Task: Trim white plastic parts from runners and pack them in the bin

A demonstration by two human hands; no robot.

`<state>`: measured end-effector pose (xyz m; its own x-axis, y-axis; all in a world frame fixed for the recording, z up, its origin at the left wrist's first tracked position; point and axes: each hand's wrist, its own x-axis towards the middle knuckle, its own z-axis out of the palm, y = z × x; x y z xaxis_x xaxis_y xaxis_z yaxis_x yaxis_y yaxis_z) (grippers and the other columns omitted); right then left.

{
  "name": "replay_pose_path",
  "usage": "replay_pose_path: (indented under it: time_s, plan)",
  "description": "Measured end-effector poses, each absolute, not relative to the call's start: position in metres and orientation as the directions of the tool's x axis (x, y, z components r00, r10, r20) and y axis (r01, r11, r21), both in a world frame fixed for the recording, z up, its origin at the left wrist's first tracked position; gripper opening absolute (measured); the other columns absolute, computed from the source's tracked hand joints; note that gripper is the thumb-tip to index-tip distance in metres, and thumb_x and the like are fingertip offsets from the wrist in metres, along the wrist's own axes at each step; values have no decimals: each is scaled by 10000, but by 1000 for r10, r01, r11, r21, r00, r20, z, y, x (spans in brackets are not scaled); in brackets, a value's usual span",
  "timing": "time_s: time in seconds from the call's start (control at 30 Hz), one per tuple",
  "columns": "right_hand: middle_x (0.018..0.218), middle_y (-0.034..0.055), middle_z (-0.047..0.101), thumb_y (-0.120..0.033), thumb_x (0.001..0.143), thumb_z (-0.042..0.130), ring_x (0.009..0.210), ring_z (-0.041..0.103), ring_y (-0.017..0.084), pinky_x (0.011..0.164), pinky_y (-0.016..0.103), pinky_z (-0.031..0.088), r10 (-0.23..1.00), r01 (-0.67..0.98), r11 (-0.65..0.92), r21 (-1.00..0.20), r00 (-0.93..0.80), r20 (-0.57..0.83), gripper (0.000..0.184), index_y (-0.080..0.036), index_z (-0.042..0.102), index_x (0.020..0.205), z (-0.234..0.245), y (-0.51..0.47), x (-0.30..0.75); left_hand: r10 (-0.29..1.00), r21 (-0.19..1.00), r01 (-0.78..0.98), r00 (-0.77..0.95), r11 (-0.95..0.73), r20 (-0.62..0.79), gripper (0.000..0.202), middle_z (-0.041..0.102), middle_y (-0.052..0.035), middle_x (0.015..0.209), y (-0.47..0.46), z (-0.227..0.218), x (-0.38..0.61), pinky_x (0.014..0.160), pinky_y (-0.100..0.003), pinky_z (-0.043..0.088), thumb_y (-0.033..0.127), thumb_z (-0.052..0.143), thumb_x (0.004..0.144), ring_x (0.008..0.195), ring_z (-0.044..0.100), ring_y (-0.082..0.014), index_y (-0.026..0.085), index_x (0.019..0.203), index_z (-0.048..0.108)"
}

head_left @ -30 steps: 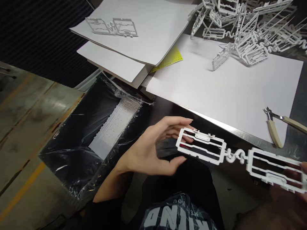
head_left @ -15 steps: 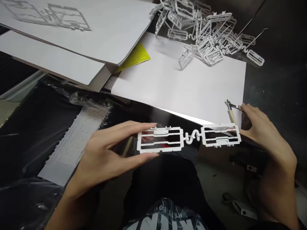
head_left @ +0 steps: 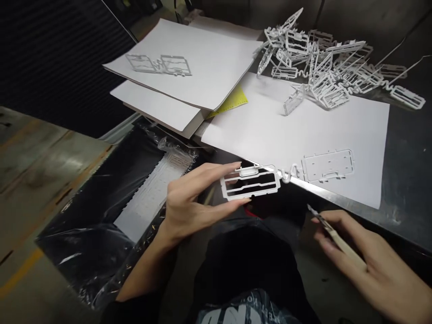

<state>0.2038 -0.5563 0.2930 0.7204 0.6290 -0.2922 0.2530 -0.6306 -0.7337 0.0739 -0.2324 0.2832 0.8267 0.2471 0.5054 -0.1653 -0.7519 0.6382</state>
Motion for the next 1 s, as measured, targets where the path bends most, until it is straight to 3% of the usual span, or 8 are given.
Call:
replay_pose_path:
  time_s: [0.07, 0.17, 0.43, 0.67, 1.0]
  plan:
    - [1079, 22, 786, -579, 1031, 616, 961, 765, 258, 835, 346, 646, 707, 249, -592, -767, 617, -346, 389, -354, 701, 1337, 293, -538, 196, 222, 594, -188, 807, -782, 548, 653, 819, -53, 1163, -235, 280, 78, 903, -346, 676, 270, 971, 779, 959, 789, -214, 287, 1387, 733]
    - [1192, 43, 777, -604, 1081, 532, 1095, 748, 274, 919, 366, 622, 736, 252, -542, -802, 604, -307, 421, -322, 709, 1340, 294, -515, 199, 190, 576, -220, 802, -787, 566, 645, 814, -60, 1197, -238, 278, 83, 909, -349, 672, 250, 956, 794, 977, 787, -217, 281, 1395, 724]
    - [960, 27, 779, -692, 1069, 504, 861, 735, 235, 937, 381, 605, 699, 221, -536, -815, 657, -281, 516, -322, 770, 1310, 293, -504, 211, 165, 563, -236, 805, -792, 570, 599, 820, -69, 1186, -240, 279, 90, 892, -346, 671, 262, 933, 819, 955, 792, -221, 263, 1382, 730]
    - [941, 38, 758, -711, 1062, 504, 884, 729, 240, 942, 393, 600, 687, 194, -508, -839, 679, -259, 555, -303, 763, 1335, 289, -506, 210, 199, 589, -209, 811, -781, 551, 578, 820, -73, 1182, -242, 275, 92, 901, -357, 668, 294, 939, 813, 979, 789, -229, 259, 1357, 747]
    - [1094, 47, 756, -715, 1076, 486, 983, 682, 248, 1041, 418, 519, 700, 132, -474, -871, 656, -281, 557, -300, 750, 1336, 285, -504, 209, 200, 612, -221, 815, -759, 543, 575, 814, -67, 1197, -244, 275, 95, 926, -339, 652, 262, 932, 820, 985, 785, -213, 264, 1364, 744]
